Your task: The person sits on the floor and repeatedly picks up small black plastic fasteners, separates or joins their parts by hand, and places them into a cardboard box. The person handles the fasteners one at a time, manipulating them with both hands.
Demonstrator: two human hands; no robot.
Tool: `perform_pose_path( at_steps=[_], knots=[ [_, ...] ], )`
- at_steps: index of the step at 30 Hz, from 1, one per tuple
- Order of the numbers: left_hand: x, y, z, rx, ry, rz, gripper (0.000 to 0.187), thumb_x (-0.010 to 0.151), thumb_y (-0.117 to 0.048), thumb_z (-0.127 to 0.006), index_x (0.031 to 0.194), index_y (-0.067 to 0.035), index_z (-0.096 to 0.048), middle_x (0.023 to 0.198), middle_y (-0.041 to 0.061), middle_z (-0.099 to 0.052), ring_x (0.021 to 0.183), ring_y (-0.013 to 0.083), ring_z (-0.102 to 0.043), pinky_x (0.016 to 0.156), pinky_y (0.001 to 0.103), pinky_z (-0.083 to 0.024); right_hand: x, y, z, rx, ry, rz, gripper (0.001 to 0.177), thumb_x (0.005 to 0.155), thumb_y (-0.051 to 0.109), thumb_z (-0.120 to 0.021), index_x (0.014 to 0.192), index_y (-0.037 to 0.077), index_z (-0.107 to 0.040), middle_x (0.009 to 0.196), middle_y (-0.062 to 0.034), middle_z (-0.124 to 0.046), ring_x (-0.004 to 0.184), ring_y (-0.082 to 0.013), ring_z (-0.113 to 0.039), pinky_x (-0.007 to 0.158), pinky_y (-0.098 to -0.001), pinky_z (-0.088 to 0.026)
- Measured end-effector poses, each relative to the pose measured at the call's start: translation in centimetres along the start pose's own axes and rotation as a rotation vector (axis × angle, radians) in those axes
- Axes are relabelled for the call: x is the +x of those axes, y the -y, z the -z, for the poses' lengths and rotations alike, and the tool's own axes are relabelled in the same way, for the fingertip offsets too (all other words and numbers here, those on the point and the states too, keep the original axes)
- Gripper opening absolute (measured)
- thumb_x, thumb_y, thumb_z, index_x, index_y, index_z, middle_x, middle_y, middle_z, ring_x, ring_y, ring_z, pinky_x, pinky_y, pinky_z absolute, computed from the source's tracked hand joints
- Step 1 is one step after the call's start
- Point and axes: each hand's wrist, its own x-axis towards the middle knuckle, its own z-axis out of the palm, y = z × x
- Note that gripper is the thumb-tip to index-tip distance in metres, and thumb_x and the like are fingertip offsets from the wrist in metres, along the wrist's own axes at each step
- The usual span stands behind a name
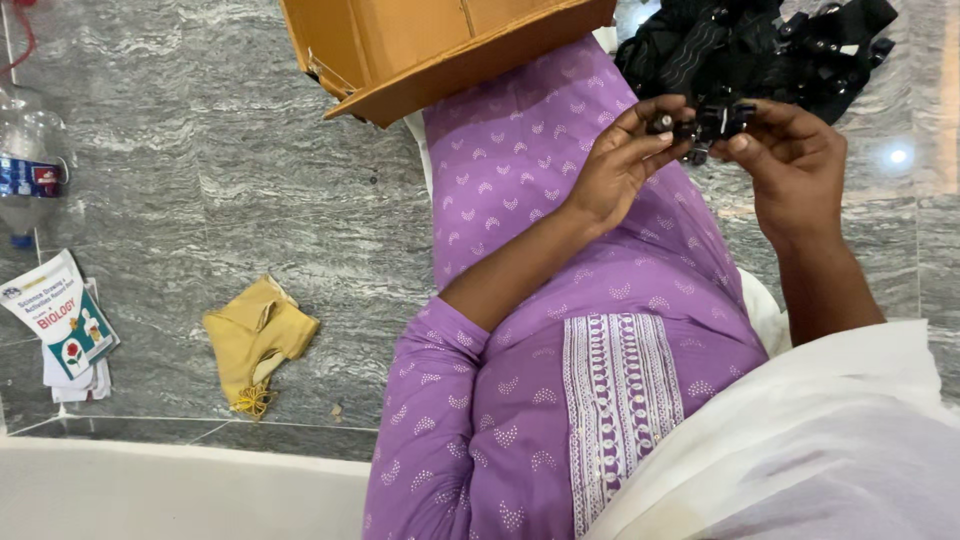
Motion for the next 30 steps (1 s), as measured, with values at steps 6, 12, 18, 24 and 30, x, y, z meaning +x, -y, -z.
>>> perform_pose_path(
  at_steps=[6,12,18,24,30],
  knots=[
    [-0.9,0.3,-1.1,0.375,-0.075,0.013,0.050,0.097,-0.020,-0.077,0.140,-0.004,-0.058,0.126,0.010,-0.064,0.111,0.0175,-0.065,0.090,0.036,-0.060,-0.2,0.5,-1.2,0.043,0.031,-0.072,0.026,0.106,-0.007,-0.069,0.130,-0.009,-0.064,0.120,-0.0168,-0.072,0.107,-0.0219,-0.074,0.102,-0.0368,-0.063],
    [-0.5,0.2,-1.6,0.521,-0.140,-0.105,0.044,0.094,-0.032,-0.079,0.121,0.001,-0.071,0.101,0.007,-0.074,0.088,0.0137,-0.072,0.078,0.028,-0.062,-0.2,0.6,-2.1,0.037,0.033,-0.110,0.025,0.105,-0.005,-0.069,0.129,-0.009,-0.066,0.118,-0.0164,-0.073,0.104,-0.0213,-0.075,0.099,-0.0363,-0.064],
    [-0.2,0.6,-1.2,0.546,-0.159,-0.082,0.042,0.094,-0.032,-0.077,0.115,0.004,-0.072,0.094,0.006,-0.075,0.084,0.0111,-0.072,0.074,0.026,-0.062,-0.7,0.3,-2.4,-0.254,0.033,0.055,0.017,0.107,-0.008,-0.074,0.122,-0.009,-0.067,0.115,-0.0169,-0.072,0.105,-0.0186,-0.073,0.099,-0.0306,-0.062],
    [0.0,0.5,-0.9,0.356,-0.146,0.090,0.042,0.095,-0.031,-0.077,0.113,0.007,-0.073,0.092,0.008,-0.074,0.082,0.0126,-0.069,0.076,0.027,-0.060,-0.9,0.2,-2.4,-0.352,0.021,0.159,0.016,0.106,-0.011,-0.076,0.118,-0.009,-0.066,0.117,-0.0166,-0.072,0.110,-0.0190,-0.074,0.101,-0.0302,-0.063],
    [-0.2,0.1,-1.6,0.425,-0.182,0.087,0.041,0.094,-0.031,-0.077,0.116,0.004,-0.073,0.094,0.007,-0.075,0.085,0.0125,-0.072,0.077,0.028,-0.062,-0.6,0.5,-1.8,-0.226,0.019,0.005,0.018,0.105,-0.010,-0.076,0.121,-0.009,-0.068,0.118,-0.0160,-0.073,0.109,-0.0177,-0.073,0.101,-0.0285,-0.061]
  ],
)
